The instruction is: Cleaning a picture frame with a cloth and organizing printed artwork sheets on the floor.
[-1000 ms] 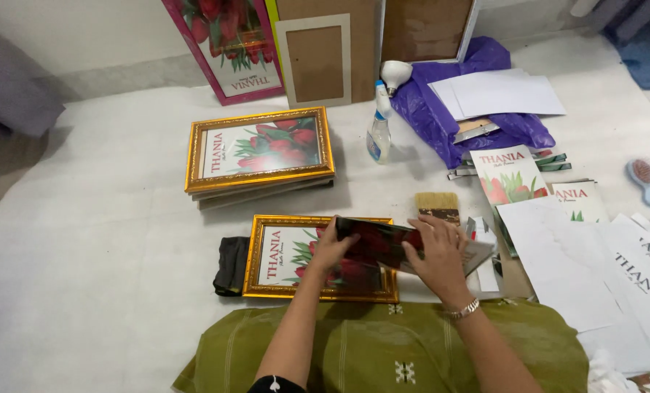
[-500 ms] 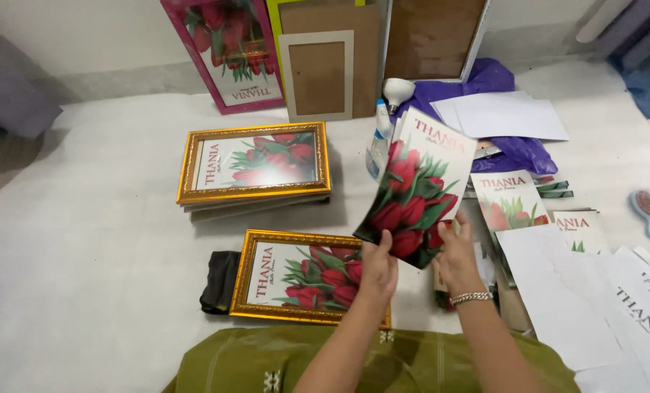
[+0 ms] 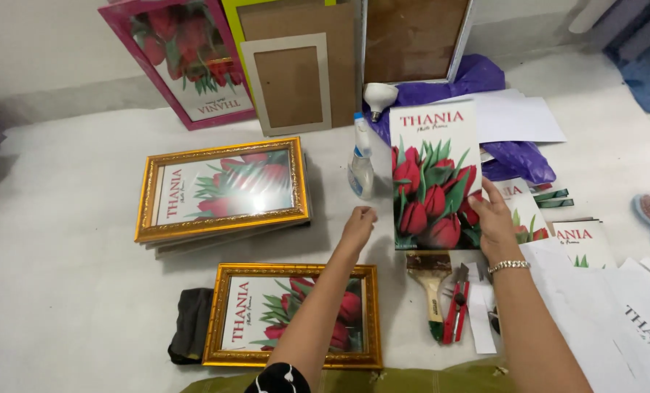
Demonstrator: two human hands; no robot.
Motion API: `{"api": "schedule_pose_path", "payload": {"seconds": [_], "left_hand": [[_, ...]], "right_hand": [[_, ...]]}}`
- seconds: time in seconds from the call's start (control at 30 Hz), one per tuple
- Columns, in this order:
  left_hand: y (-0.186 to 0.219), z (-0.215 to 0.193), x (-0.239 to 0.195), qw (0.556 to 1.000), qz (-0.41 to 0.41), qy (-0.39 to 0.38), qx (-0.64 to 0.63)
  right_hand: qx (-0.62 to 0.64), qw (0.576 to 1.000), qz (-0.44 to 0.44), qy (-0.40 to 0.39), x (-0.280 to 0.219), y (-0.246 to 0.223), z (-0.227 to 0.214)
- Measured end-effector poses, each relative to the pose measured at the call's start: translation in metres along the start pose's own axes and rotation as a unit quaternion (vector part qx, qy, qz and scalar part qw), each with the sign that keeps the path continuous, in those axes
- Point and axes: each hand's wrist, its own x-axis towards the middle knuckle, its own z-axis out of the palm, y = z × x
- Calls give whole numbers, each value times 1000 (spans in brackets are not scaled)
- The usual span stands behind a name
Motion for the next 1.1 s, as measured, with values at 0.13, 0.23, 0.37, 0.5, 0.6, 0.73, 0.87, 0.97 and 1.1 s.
{"api": "schedule_pose_path", "payload": {"seconds": [0.13,0.23,0.37,0.5,0.6,0.73,0.87,0.97,1.1], "left_hand": [[-15,21,0,998,-19,-66,-10],[-50,38,14,992,-22,-91,84],[-86,55,25,986,-34,-89,134],[-66,63,6,990,-36,-74,118],[-66,73,3,993,-35,-74,84],[-71,80,-2,997,-34,-73,2],[-82,69,-21,995,-39,-47,-74],[-66,53,-50,994,-61,-18,-94],[-81,42,-59,992,-79,-22,-97]], "right_hand": [[5,1000,-1,11,49,35,11],[-92,995,26,28,73,85,8],[-471,877,87,45,112,194,-39],[-326,939,100,55,41,94,4],[-195,978,55,50,17,42,4],[-294,953,11,74,-8,-47,4],[-134,983,-80,96,-6,-77,8],[-76,993,-57,73,3,-52,19],[-118,992,5,43,20,21,39]]}}
